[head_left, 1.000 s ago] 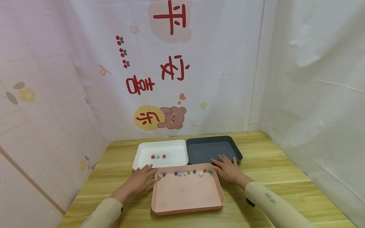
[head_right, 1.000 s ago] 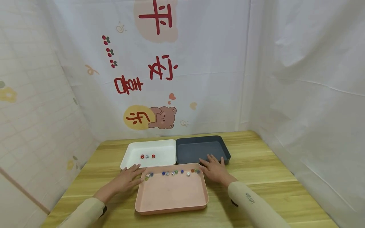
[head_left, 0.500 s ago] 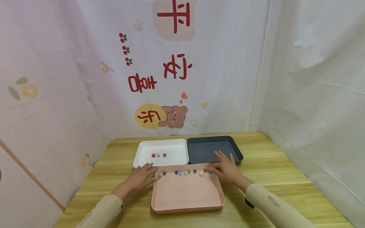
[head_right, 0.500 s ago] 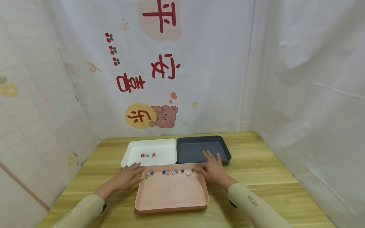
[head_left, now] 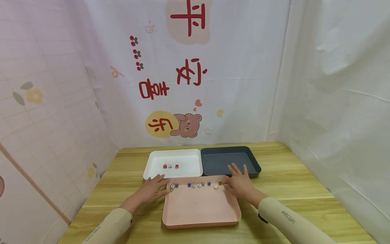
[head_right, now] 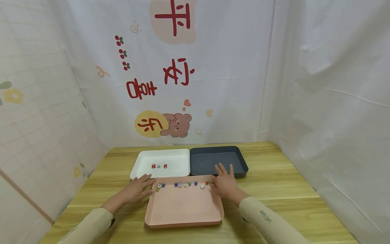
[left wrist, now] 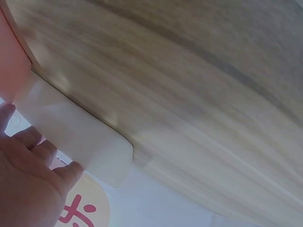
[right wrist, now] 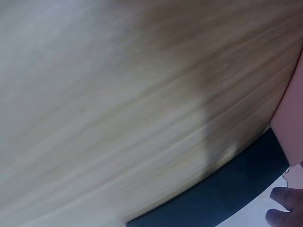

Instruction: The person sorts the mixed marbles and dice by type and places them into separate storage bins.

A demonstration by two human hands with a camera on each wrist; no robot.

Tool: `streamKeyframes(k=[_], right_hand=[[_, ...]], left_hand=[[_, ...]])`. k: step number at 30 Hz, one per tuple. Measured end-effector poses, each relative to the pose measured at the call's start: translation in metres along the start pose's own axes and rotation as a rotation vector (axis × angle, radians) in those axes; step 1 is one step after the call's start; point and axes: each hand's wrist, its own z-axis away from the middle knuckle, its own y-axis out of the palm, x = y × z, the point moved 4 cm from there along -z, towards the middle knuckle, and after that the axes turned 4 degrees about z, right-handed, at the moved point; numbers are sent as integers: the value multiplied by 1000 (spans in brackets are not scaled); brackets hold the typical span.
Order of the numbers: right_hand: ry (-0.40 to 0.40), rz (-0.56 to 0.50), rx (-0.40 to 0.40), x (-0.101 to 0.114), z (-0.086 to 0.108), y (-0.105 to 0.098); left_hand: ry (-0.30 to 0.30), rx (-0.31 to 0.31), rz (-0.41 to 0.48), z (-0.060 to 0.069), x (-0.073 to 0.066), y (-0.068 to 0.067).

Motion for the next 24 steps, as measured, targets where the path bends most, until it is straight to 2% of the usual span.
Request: streamKeyframes(k=[14, 19, 24], right_hand=[[92, -70, 53, 3, -7, 7], [85, -97, 12, 3, -6, 6], [67, -132, -63, -2, -7, 2]], left_hand=[[-5, 4, 2, 0, -4, -1], [-4, 5, -1, 1, -4, -1], [9, 3, -10, 2, -6, -2]])
